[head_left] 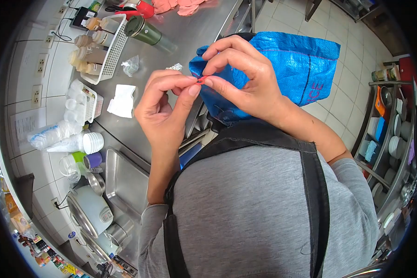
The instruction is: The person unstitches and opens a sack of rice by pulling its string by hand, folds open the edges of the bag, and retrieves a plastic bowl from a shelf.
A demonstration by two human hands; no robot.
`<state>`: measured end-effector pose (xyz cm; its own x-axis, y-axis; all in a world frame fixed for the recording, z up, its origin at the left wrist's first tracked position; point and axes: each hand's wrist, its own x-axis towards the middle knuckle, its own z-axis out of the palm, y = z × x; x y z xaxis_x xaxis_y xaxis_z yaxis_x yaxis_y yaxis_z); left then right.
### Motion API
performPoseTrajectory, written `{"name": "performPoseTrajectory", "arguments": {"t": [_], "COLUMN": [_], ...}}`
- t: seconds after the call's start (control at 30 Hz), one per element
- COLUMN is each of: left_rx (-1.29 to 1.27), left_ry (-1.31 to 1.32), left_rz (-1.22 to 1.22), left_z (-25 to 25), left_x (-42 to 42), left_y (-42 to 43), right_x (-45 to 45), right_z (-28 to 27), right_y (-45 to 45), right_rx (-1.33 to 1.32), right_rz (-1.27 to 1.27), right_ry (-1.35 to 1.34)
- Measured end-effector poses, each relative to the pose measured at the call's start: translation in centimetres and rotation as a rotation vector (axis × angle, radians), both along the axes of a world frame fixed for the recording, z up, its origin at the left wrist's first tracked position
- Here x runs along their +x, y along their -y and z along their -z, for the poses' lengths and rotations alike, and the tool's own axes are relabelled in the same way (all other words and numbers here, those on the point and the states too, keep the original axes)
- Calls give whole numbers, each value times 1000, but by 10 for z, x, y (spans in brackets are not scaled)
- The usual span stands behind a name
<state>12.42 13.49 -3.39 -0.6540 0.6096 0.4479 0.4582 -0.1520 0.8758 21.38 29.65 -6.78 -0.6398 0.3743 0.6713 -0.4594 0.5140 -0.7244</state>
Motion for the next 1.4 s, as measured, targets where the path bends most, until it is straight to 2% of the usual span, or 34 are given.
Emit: {"name": "performPoseTrajectory", "arguments": {"t": [0.1, 0.3, 0.4, 0.5, 0.7, 1.0, 1.2, 1.4], "left_rx": [90, 89, 89, 23, -10, -2, 24, 45], "left_ry": [11, 45, -25, -147, -320, -385, -249, -46], "left_rz": [81, 88, 97, 62, 45, 51, 33, 77], "left_z": [5, 6, 6, 5, -2, -7, -6, -5], "left_x": [-1, 0, -2, -5, -6, -5, 4, 8], "left_y": [-4, -8, -11, -11, -14, -15, -17, -16], "right_x": [0, 2, 6, 6, 13, 13, 13, 17], "right_z": [2, -3, -10, -14, -29, -28, -24, -27], "right_y": [-2, -3, -7, -17, -18, -15, -10, -7], "right_rx": [10, -67, -108, 70, 233, 392, 501, 334], "right_rz": [6, -34, -60, 4, 40, 173, 303, 235], "right_ry": [11, 6, -13, -50, 24, -52, -138, -91]}}
